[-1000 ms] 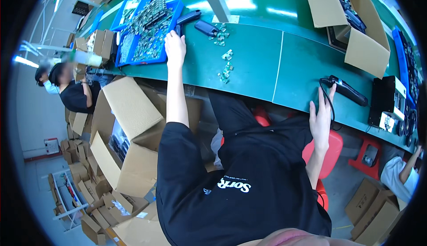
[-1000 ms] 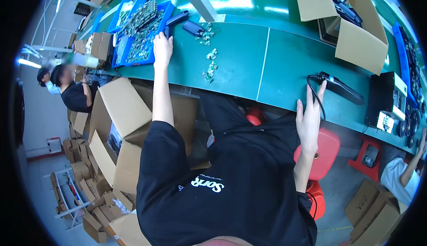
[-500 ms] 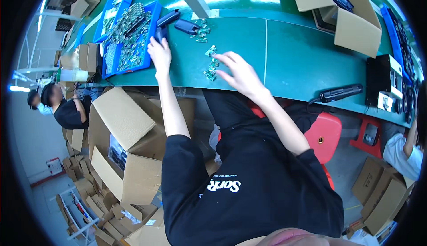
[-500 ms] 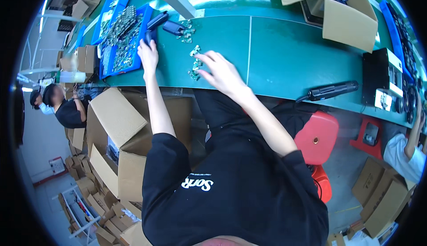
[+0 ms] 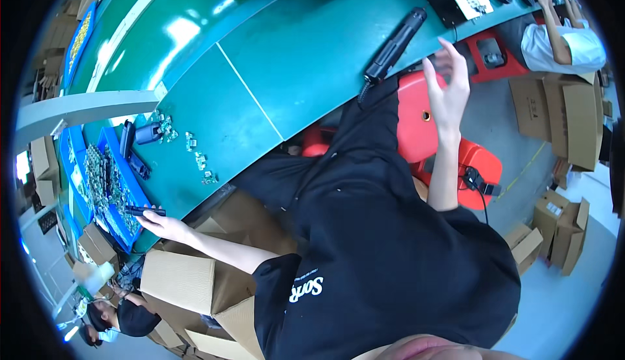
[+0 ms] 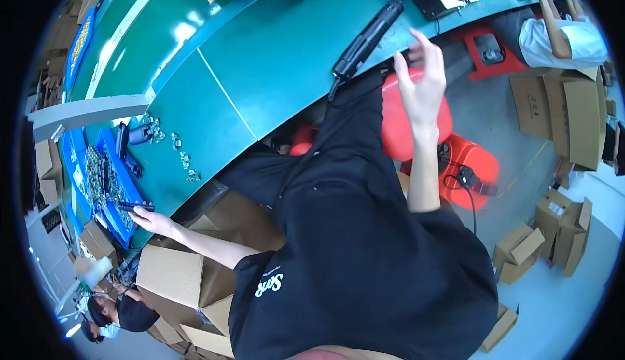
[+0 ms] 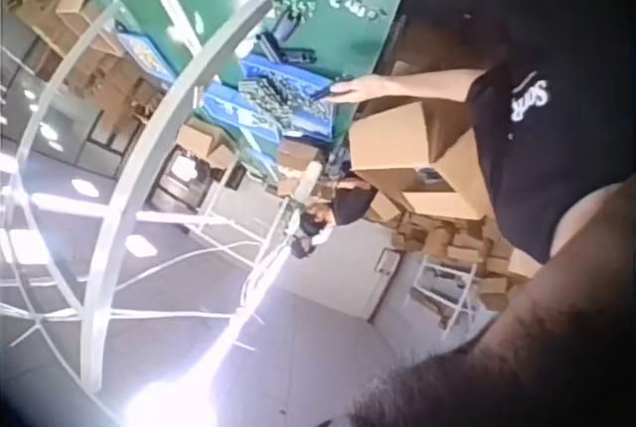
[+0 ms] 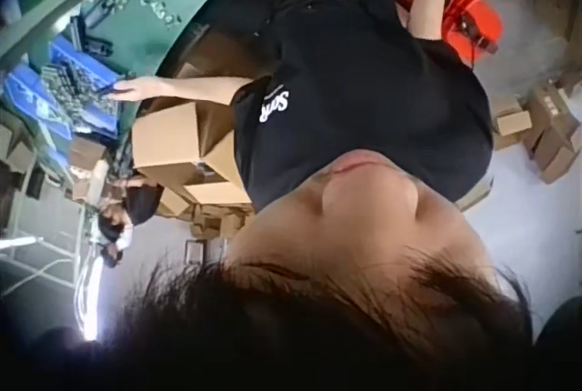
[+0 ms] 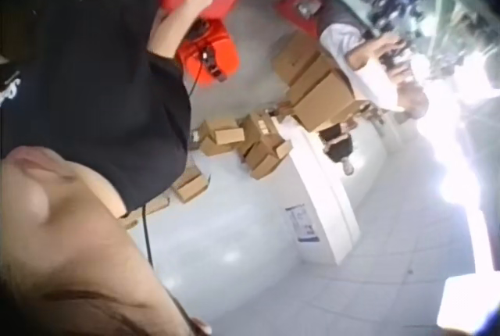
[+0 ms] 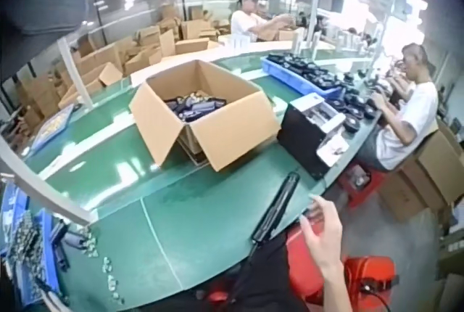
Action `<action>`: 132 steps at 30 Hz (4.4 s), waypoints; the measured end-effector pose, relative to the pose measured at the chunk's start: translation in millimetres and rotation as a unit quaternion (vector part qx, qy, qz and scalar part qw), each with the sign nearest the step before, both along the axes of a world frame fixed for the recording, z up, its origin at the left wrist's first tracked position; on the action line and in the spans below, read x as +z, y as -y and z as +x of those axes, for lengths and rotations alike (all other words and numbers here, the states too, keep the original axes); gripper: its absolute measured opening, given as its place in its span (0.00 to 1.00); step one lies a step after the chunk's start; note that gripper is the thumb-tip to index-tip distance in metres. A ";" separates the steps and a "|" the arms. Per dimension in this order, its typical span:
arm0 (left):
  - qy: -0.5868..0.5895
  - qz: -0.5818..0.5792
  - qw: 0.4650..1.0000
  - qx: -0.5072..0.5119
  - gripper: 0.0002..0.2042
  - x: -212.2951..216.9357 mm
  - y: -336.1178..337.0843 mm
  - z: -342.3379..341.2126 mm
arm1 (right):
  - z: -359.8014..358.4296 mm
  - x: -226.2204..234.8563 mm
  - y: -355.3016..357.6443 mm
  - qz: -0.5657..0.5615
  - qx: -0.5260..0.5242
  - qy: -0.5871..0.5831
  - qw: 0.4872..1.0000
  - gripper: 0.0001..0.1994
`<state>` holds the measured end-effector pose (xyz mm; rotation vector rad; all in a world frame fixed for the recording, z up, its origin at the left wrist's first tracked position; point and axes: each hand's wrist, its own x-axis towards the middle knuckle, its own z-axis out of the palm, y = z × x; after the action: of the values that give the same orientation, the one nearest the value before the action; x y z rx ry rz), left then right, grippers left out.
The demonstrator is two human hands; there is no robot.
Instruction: Assembling electronic components into plastic housings and packaging them into boxes.
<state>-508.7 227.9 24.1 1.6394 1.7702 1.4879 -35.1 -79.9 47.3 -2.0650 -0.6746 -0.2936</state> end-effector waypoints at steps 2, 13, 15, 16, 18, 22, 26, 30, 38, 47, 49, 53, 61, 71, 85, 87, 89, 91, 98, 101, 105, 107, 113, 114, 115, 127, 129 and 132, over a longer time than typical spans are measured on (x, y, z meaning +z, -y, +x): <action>0.014 -0.011 1.000 -0.009 0.25 6.7 12.2 7.6 | -1.1 5.4 -4.8 0.018 0.024 -0.019 0.999 0.14; 0.563 -0.156 0.769 -0.260 0.23 10.4 128.0 99.7 | -127.9 -7.8 -152.9 0.035 0.490 -0.107 0.865 0.14; 0.557 -0.171 0.765 -0.274 0.24 1.1 139.4 101.3 | -151.2 -22.3 -184.9 0.015 0.540 -0.109 0.834 0.13; 0.556 -0.158 0.772 -0.263 0.24 0.5 145.3 99.9 | -164.3 -26.5 -198.4 0.018 0.555 -0.110 0.825 0.13; 0.498 -0.171 0.818 -0.231 0.24 -0.3 156.6 97.9 | -189.5 -30.5 -219.0 -0.014 0.577 -0.093 0.811 0.14; 0.440 -0.171 0.860 -0.194 0.23 -0.9 161.3 88.8 | -223.7 -40.6 -237.0 -0.049 0.568 -0.002 0.821 0.14; 0.425 -0.155 0.866 -0.212 0.21 1.3 159.4 86.2 | -229.9 -48.2 -241.4 -0.028 0.567 0.035 0.823 0.13; 0.390 -0.154 0.882 -0.217 0.20 5.8 158.5 88.2 | -219.4 -44.5 -235.1 -0.023 0.577 -0.034 0.815 0.10; 0.451 -0.168 0.850 -0.214 0.11 9.1 136.8 101.8 | -189.6 -1.1 -204.6 0.049 0.702 -0.256 0.662 0.10; 0.425 -0.104 0.883 -0.168 0.12 11.7 146.8 131.1 | -196.0 15.0 -177.9 0.053 0.659 -0.394 0.639 0.10; 0.368 -0.102 0.907 -0.180 0.18 3.4 149.0 129.6 | -201.1 16.5 -175.2 0.056 0.649 -0.369 0.663 0.10; 0.395 -0.087 0.894 -0.194 0.21 12.4 152.1 132.5 | -205.3 17.3 -172.8 0.067 0.630 -0.286 0.719 0.10; 0.361 -0.124 0.908 -0.172 0.19 32.1 157.0 130.4 | -204.7 16.3 -171.2 0.116 0.619 -0.155 0.761 0.09; 0.306 -0.149 0.904 -0.261 0.16 50.7 163.6 125.5 | -201.2 32.3 -180.9 0.154 0.635 0.009 0.757 0.11; 0.267 -0.151 0.915 -0.263 0.14 57.5 165.5 125.2 | -203.7 30.9 -184.9 0.158 0.640 0.052 0.751 0.11; 0.277 -0.152 0.913 -0.258 0.14 56.7 166.0 124.1 | -204.4 31.6 -185.1 0.162 0.645 0.060 0.744 0.11; 0.260 -0.153 0.916 -0.263 0.14 56.8 165.8 120.9 | -205.2 32.7 -184.1 0.162 0.646 0.059 0.744 0.11; 0.251 -0.154 0.918 -0.266 0.14 55.4 165.7 119.9 | -205.5 32.6 -182.8 0.159 0.645 0.057 0.745 0.11; 0.207 -0.152 0.934 -0.248 0.14 57.5 165.9 119.3 | -206.1 32.9 -180.8 0.160 0.638 0.053 0.751 0.11; 0.201 -0.154 0.938 -0.238 0.13 58.0 165.1 119.3 | -205.7 33.8 -180.1 0.159 0.637 0.051 0.752 0.11; 0.171 -0.158 0.948 -0.219 0.13 59.8 161.6 120.0 | -203.7 34.3 -181.1 0.157 0.636 0.043 0.754 0.12; 0.156 -0.158 0.953 -0.208 0.13 61.8 160.2 118.3 | -205.0 34.6 -181.9 0.154 0.639 0.039 0.753 0.12; 0.129 -0.163 0.960 -0.190 0.12 79.5 164.4 116.3 | -210.3 48.1 -181.8 0.153 0.652 0.006 0.742 0.12; 0.161 -0.164 0.953 -0.196 0.12 75.7 164.5 119.9 | -210.3 48.2 -179.7 0.152 0.648 -0.035 0.745 0.11; 0.165 -0.161 0.952 -0.200 0.12 73.1 166.8 119.9 | -212.8 45.2 -175.0 0.150 0.649 -0.078 0.741 0.10; 0.171 -0.139 0.931 -0.293 0.14 57.0 176.4 108.1 | -203.6 8.5 -153.0 0.104 0.649 -0.163 0.736 0.08; 0.166 -0.155 0.924 -0.307 0.13 54.7 176.3 107.4 | -201.1 5.7 -151.3 0.095 0.658 -0.156 0.730 0.07; 0.172 -0.165 0.918 -0.318 0.12 51.4 173.4 110.3 | -198.7 5.3 -152.5 0.089 0.659 -0.142 0.733 0.07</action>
<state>-398.3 54.6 75.5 1.4615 1.0710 1.0224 -233.9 72.6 52.5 -0.9793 -1.6181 0.7381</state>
